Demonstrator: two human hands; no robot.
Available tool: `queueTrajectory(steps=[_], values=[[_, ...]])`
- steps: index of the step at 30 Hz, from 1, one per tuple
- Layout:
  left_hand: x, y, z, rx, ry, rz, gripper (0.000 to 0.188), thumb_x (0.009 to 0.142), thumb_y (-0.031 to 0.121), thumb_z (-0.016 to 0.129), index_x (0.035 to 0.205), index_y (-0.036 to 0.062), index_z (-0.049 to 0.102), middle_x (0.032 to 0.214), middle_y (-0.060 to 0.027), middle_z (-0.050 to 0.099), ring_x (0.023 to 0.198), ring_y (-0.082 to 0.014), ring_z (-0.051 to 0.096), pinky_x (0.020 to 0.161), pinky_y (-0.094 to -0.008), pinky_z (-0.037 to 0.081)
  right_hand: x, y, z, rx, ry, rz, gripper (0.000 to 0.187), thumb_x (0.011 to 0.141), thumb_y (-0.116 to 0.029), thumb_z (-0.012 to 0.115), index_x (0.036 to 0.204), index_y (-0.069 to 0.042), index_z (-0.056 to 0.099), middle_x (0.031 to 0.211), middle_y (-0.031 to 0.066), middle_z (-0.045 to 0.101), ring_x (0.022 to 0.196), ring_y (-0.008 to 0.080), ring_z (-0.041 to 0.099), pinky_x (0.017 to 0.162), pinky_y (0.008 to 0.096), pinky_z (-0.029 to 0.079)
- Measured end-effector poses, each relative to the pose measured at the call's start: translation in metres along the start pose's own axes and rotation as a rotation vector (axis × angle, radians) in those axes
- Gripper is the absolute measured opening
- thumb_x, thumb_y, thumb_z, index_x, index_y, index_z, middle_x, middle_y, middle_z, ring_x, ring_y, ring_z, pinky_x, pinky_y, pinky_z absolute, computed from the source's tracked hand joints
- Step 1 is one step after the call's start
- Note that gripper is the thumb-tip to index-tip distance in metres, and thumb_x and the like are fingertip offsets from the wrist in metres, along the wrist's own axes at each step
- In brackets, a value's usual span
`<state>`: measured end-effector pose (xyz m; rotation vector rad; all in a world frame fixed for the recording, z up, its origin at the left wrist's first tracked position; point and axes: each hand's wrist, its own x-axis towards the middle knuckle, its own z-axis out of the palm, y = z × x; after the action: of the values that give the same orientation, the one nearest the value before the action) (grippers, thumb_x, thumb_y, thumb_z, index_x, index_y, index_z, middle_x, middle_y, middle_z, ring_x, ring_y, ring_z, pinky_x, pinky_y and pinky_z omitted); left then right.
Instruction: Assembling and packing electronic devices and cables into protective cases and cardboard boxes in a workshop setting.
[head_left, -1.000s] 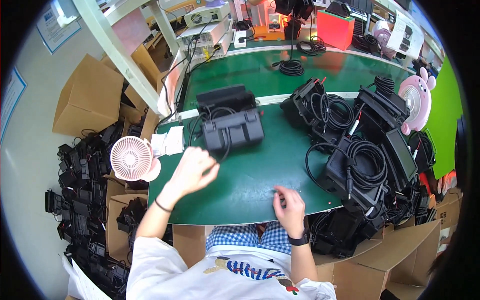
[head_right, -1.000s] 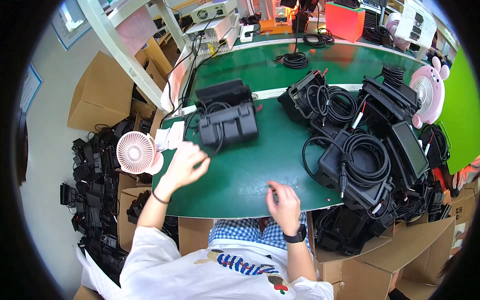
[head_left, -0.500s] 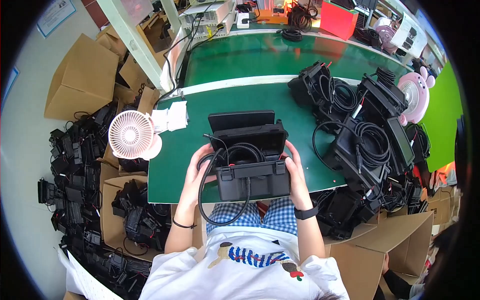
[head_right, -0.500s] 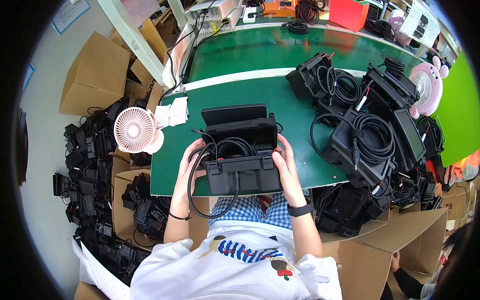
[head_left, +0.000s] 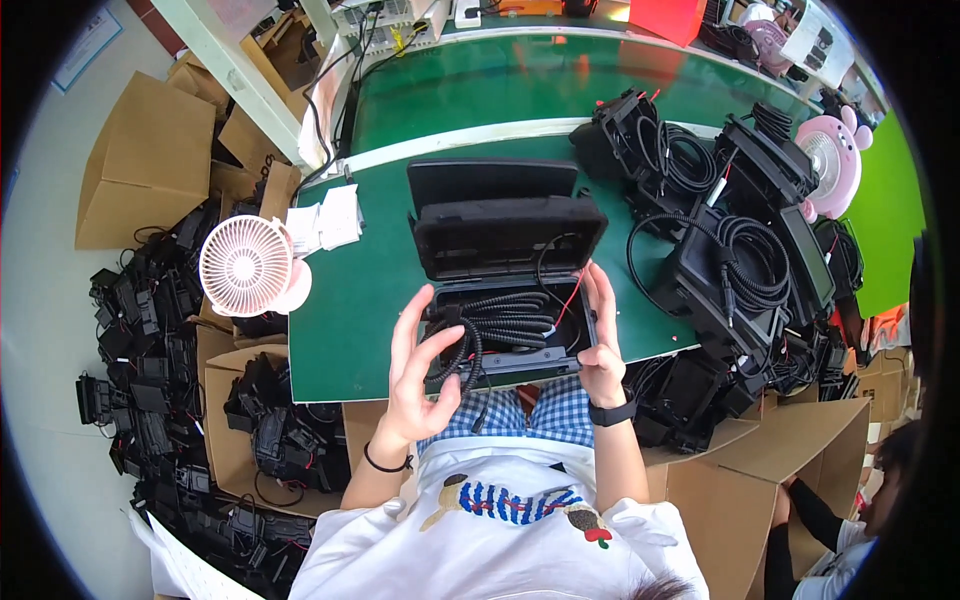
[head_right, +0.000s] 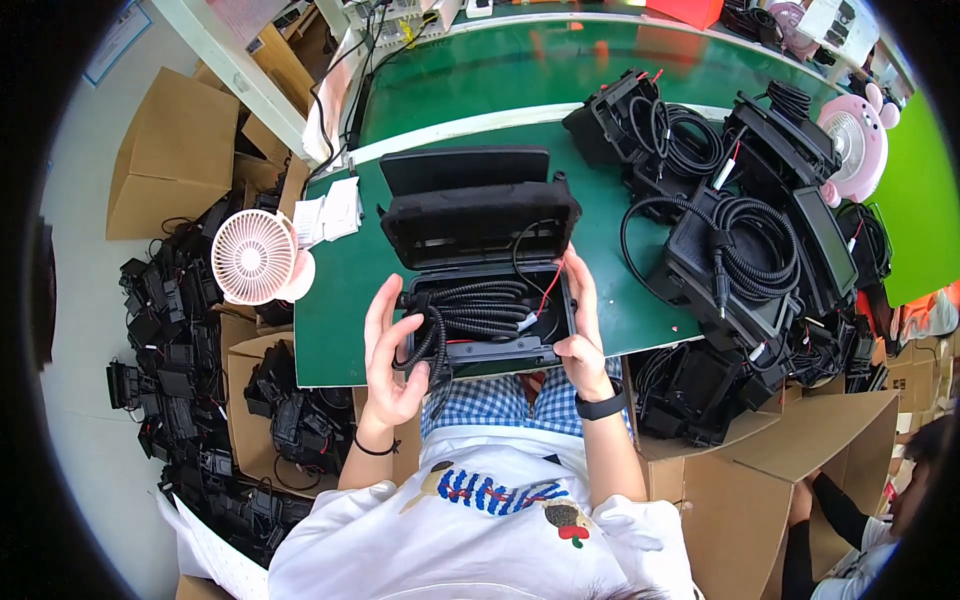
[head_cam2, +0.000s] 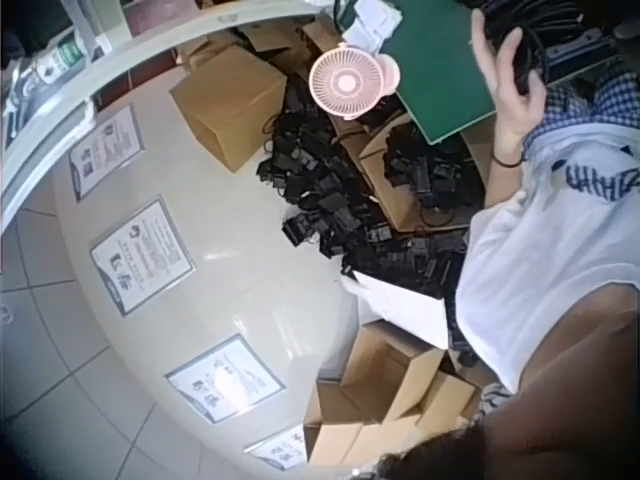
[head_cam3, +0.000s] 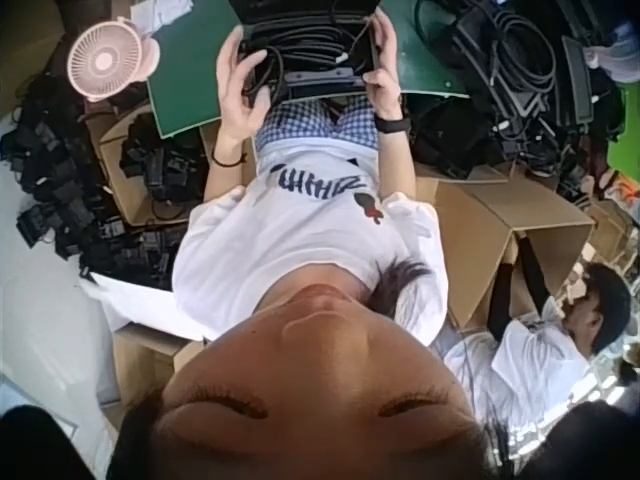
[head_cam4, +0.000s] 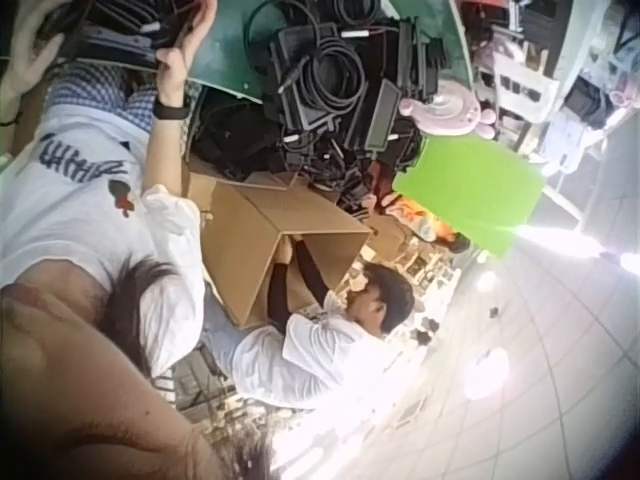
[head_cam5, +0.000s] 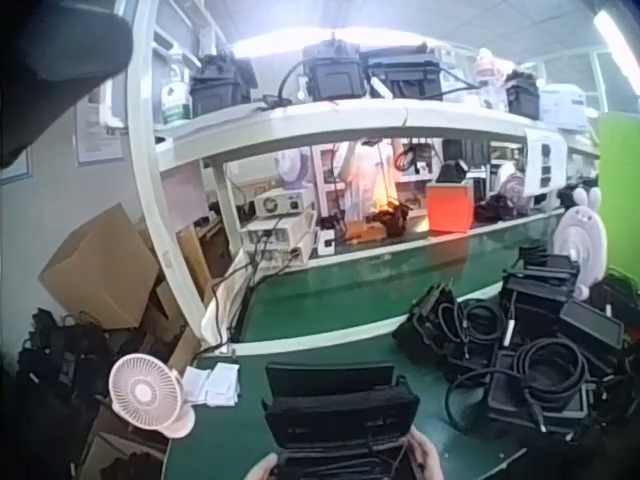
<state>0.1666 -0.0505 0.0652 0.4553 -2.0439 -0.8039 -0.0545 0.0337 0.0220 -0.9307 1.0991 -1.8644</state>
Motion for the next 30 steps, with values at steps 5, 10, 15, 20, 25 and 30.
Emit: queueTrajectory(steps=[5, 10, 15, 20, 25, 30], values=[[0.004, 0.012, -0.016, 0.098, 0.098, -0.117, 0.034, 0.083, 0.015, 0.050, 0.107, -0.0014, 0.067, 0.106, -0.0141, 0.072, 0.112, -0.0359, 0.063, 0.111, -0.0519, 0.028, -0.001, 0.007, -0.001, 0.361, -0.029, -0.193, 0.111, 0.051, -0.032, 0.061, 0.152, -0.004, 0.024, 0.161, 0.0177, 0.015, 0.149, 0.0331, 0.015, 0.122, 0.0435, 0.007], [0.030, 0.018, -0.013, 0.179, 0.048, -0.074, 0.036, 0.082, 0.014, 0.055, 0.113, 0.0010, 0.066, 0.121, -0.0159, 0.065, 0.120, -0.0341, 0.057, 0.109, -0.0476, 0.034, -0.005, 0.015, 0.012, 0.787, 0.003, -0.266, 0.112, 0.053, -0.035, 0.069, 0.153, -0.008, 0.024, 0.161, 0.0171, 0.014, 0.148, 0.0336, 0.019, 0.120, 0.0464, 0.015], [0.054, 0.029, -0.005, 0.296, -0.312, -0.124, 0.037, 0.080, 0.020, 0.074, 0.116, 0.0125, 0.067, 0.116, -0.0106, 0.062, 0.110, -0.0297, 0.061, 0.108, -0.0518, 0.034, -0.015, 0.015, -0.014, 0.125, 0.053, -0.133, 0.112, 0.054, -0.034, 0.076, 0.151, -0.010, 0.026, 0.161, 0.0184, 0.013, 0.146, 0.0385, 0.020, 0.120, 0.0499, 0.016], [0.045, 0.023, 0.002, 0.242, -0.087, -0.034, 0.024, 0.075, 0.006, 0.078, 0.099, 0.0082, 0.074, 0.102, -0.0083, 0.058, 0.095, -0.0227, 0.067, 0.086, -0.0362, 0.053, -0.016, 0.014, -0.013, 0.150, 0.073, -0.125, 0.112, 0.053, -0.034, 0.078, 0.150, -0.010, 0.027, 0.160, 0.0193, 0.015, 0.146, 0.0394, 0.020, 0.120, 0.0503, 0.015], [0.048, 0.027, -0.013, 0.265, -0.316, -0.138, 0.063, 0.074, 0.032, 0.078, 0.131, 0.0138, 0.060, 0.115, -0.0085, 0.059, 0.106, -0.0280, 0.057, 0.096, -0.0439, 0.041, -0.014, 0.016, -0.017, 0.111, 0.068, -0.134, 0.112, 0.052, -0.032, 0.078, 0.149, -0.011, 0.028, 0.159, 0.0193, 0.015, 0.146, 0.0395, 0.021, 0.120, 0.0507, 0.015], [0.046, 0.035, -0.015, 0.353, -0.464, -0.121, 0.071, 0.066, 0.031, 0.080, 0.130, 0.0107, 0.059, 0.119, -0.0093, 0.059, 0.108, -0.0284, 0.055, 0.103, -0.0456, 0.037, -0.012, 0.009, -0.009, 0.160, 0.085, -0.101, 0.110, 0.050, -0.030, 0.077, 0.148, -0.012, 0.030, 0.159, 0.0195, 0.016, 0.145, 0.0374, 0.022, 0.120, 0.0493, 0.018]])
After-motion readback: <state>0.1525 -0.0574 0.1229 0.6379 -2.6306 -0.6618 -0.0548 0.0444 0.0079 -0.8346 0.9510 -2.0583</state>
